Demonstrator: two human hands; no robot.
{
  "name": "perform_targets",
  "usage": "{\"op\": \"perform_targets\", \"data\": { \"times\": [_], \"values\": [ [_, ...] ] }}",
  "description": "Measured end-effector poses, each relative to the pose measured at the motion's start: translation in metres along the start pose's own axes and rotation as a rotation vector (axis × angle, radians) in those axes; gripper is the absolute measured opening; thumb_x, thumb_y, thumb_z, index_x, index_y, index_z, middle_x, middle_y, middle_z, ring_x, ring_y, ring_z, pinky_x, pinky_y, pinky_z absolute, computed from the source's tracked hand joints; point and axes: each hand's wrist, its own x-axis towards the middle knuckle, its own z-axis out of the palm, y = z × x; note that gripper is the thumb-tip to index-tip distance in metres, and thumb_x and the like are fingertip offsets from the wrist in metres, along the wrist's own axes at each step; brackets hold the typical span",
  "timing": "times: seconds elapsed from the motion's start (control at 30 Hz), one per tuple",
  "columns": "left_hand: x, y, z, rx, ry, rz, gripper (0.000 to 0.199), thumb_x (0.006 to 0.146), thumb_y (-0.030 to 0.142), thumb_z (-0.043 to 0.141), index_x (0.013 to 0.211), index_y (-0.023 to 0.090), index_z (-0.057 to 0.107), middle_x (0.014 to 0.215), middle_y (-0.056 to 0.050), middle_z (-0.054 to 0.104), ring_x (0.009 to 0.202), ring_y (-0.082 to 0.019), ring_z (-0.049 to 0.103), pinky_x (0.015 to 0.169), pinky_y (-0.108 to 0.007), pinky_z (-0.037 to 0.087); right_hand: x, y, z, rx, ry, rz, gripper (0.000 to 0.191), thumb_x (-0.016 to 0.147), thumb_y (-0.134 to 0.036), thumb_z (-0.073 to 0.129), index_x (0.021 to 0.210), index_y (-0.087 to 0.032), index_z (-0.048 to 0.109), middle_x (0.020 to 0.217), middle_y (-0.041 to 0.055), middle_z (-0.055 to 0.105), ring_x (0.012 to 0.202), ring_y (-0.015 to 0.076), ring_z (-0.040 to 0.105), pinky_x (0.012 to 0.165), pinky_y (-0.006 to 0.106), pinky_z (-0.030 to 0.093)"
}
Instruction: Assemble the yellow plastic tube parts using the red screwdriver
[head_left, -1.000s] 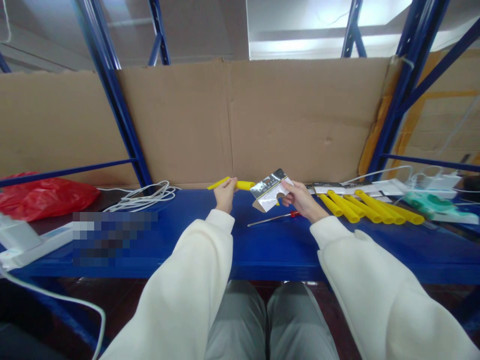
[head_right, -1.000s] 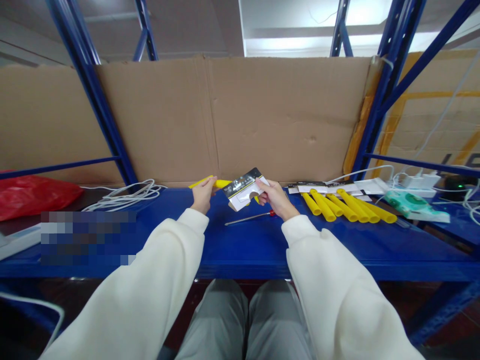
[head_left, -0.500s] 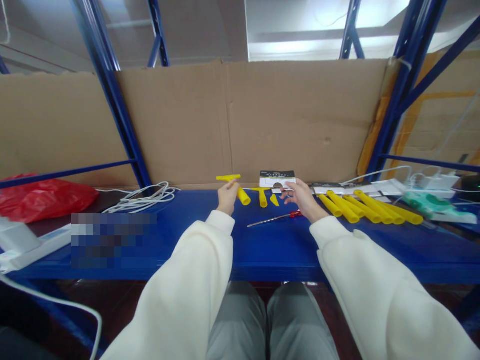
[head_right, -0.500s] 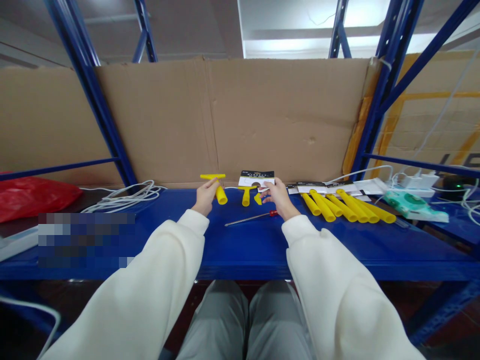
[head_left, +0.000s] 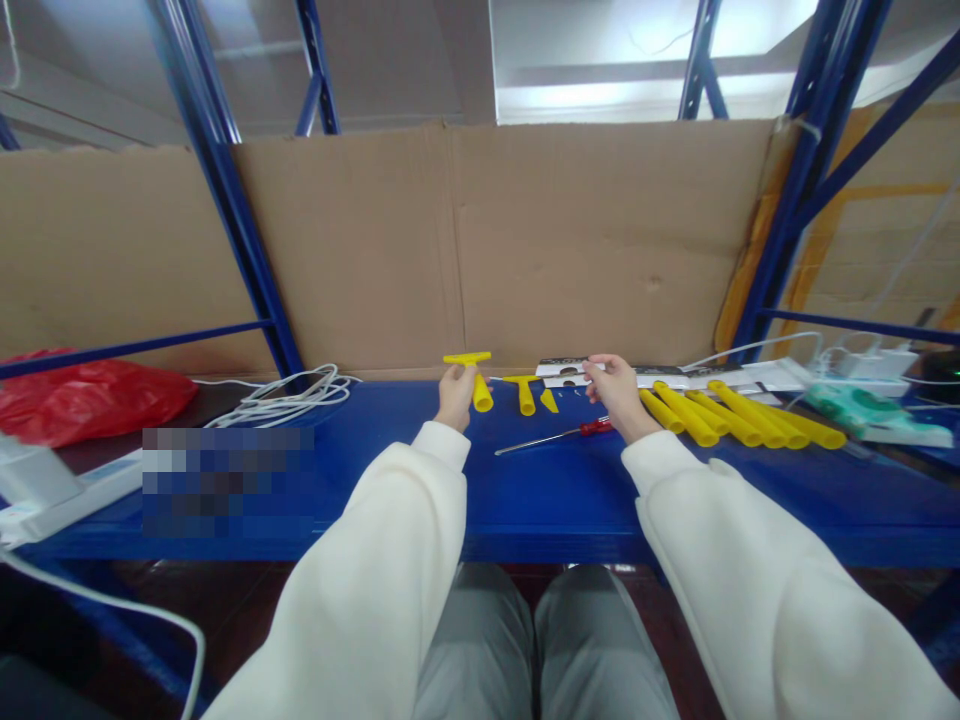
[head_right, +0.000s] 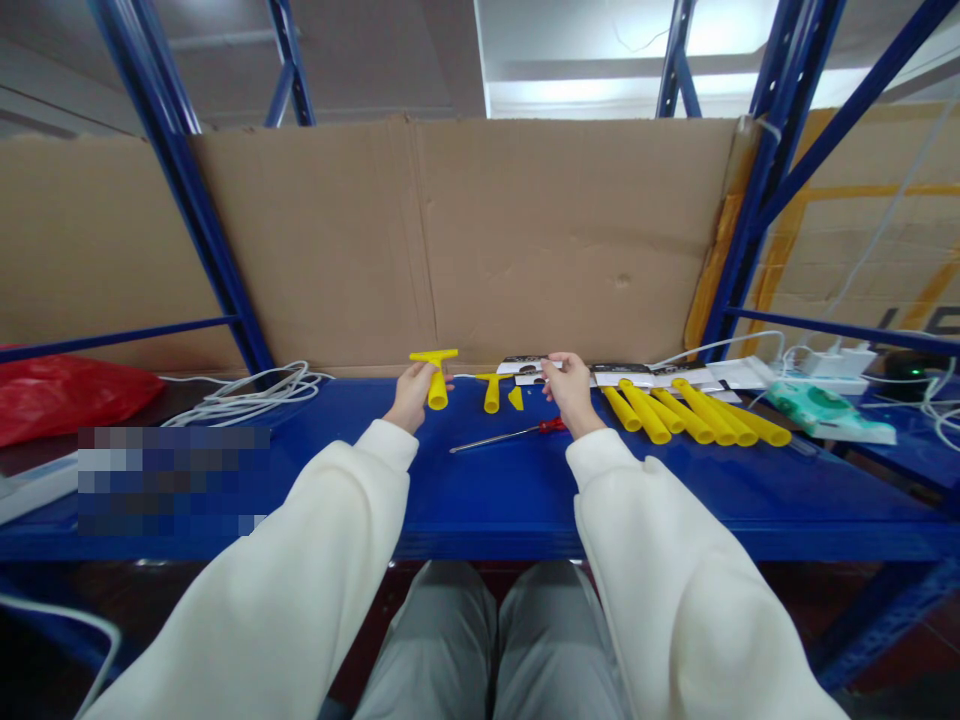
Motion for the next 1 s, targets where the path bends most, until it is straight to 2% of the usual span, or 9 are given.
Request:
{"op": "perform_targets", "data": {
  "times": [0.2,0.37,0.63,0.73,0.83,0.93,1.0],
  "values": [
    [-0.001,0.001,0.000,0.006,0.009,-0.016,0.043,0.085,0.006,0.058,0.128,0.007,0.055,0.067,0.000,0.062,0.053,-0.015,0.066,0.056,-0.027,0.057,0.001,0.003,0.000,0.023,-0.005,-0.079,0.030,0.076,-0.039,0.074,0.084,-0.019,0.053,0.056,-0.0082,0.054,0.036,0.0061,0.045,0.032,0.017,0.033],
    [-0.003,0.001,0.000,-0.017,-0.001,-0.031,0.043,0.088,0.008,0.055,0.131,0.007,0.055,0.065,0.001,0.063,0.053,-0.013,0.066,0.055,-0.024,0.055,0.004,0.006,-0.004,0.009,-0.031,-0.134,0.040,0.075,-0.054,0.073,0.086,-0.020,0.054,0.057,-0.0073,0.056,0.038,0.0063,0.046,0.033,0.017,0.034],
    [-0.009,-0.001,0.002,-0.036,-0.048,-0.015,0.036,0.088,0.009,0.055,0.124,0.009,0.059,0.063,0.002,0.063,0.053,-0.012,0.065,0.053,-0.021,0.053,0.023,0.024,-0.012,-0.115,-0.018,-0.190,0.040,0.079,-0.057,0.065,0.093,-0.021,0.056,0.062,-0.0056,0.057,0.041,0.0086,0.047,0.038,0.020,0.036],
    [-0.012,0.000,0.003,0.016,-0.054,-0.030,0.033,0.089,0.009,0.053,0.121,0.009,0.060,0.061,0.002,0.063,0.053,-0.012,0.065,0.050,-0.020,0.051,0.035,0.034,-0.016,-0.181,-0.015,-0.213,0.038,0.080,-0.056,0.062,0.094,-0.021,0.057,0.065,-0.0036,0.059,0.049,0.0121,0.053,0.047,0.025,0.044],
    [-0.013,-0.002,0.004,0.073,-0.074,-0.053,0.035,0.086,0.010,0.057,0.121,0.011,0.060,0.060,0.002,0.064,0.053,-0.012,0.066,0.049,-0.018,0.050,0.048,0.042,-0.019,-0.295,0.010,-0.251,0.033,0.080,-0.053,0.060,0.086,-0.021,0.059,0.066,-0.0003,0.062,0.063,0.0173,0.060,0.063,0.033,0.052],
    [-0.014,-0.004,0.005,0.098,-0.110,-0.062,0.041,0.085,0.010,0.058,0.126,0.011,0.058,0.060,0.002,0.064,0.054,-0.013,0.067,0.050,-0.018,0.050,0.057,0.044,-0.023,-0.434,0.015,-0.286,0.025,0.082,-0.046,0.058,0.081,-0.021,0.060,0.072,0.0035,0.066,0.074,0.0215,0.063,0.077,0.039,0.052],
    [-0.015,-0.005,0.006,0.093,-0.126,-0.060,0.042,0.086,0.009,0.057,0.128,0.010,0.056,0.060,0.003,0.064,0.053,-0.013,0.067,0.051,-0.019,0.050,0.060,0.042,-0.026,-0.514,0.015,-0.286,0.020,0.082,-0.041,0.058,0.079,-0.021,0.062,0.075,0.0050,0.069,0.077,0.0230,0.065,0.080,0.040,0.052]
  ]
}}
